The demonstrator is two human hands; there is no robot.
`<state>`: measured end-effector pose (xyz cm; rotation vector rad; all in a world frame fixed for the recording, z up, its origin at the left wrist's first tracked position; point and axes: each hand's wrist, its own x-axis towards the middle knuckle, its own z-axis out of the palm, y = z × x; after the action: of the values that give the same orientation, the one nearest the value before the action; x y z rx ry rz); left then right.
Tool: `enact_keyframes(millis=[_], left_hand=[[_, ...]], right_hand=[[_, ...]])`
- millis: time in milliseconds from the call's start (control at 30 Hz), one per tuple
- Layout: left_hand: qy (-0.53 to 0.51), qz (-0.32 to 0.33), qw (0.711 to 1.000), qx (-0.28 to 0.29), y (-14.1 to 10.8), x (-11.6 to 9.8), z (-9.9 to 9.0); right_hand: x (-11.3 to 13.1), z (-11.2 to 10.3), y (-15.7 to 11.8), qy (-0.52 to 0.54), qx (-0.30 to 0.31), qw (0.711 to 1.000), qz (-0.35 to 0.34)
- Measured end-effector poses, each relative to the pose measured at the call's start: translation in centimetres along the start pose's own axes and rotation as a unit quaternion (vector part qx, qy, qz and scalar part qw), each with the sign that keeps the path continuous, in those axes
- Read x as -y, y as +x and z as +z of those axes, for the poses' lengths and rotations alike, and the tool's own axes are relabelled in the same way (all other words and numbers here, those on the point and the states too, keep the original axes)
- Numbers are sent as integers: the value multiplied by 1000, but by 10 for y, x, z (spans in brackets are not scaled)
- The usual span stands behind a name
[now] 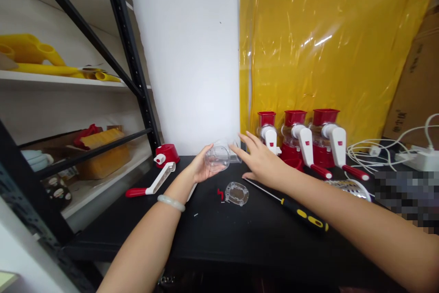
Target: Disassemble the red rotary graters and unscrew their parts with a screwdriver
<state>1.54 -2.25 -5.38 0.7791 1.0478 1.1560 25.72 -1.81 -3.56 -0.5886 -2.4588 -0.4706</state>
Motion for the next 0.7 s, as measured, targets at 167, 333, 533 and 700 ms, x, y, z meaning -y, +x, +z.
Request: enact_keyframes(millis=[167, 333, 533, 700], left_hand=[[48, -18, 998, 38, -5, -6, -11], [208, 181, 959, -68, -20, -31, -33], [406, 318, 854, -65, -31, -70, -38], [493, 280, 812, -139, -14, -77, -42]], right_hand=[[-34, 26, 62, 140, 47, 986, -73], [-75, 19, 108, 310, 95, 946, 7], [-83, 31, 150, 414, 202, 887, 24], [-81, 67, 164, 440, 227, 868, 31]])
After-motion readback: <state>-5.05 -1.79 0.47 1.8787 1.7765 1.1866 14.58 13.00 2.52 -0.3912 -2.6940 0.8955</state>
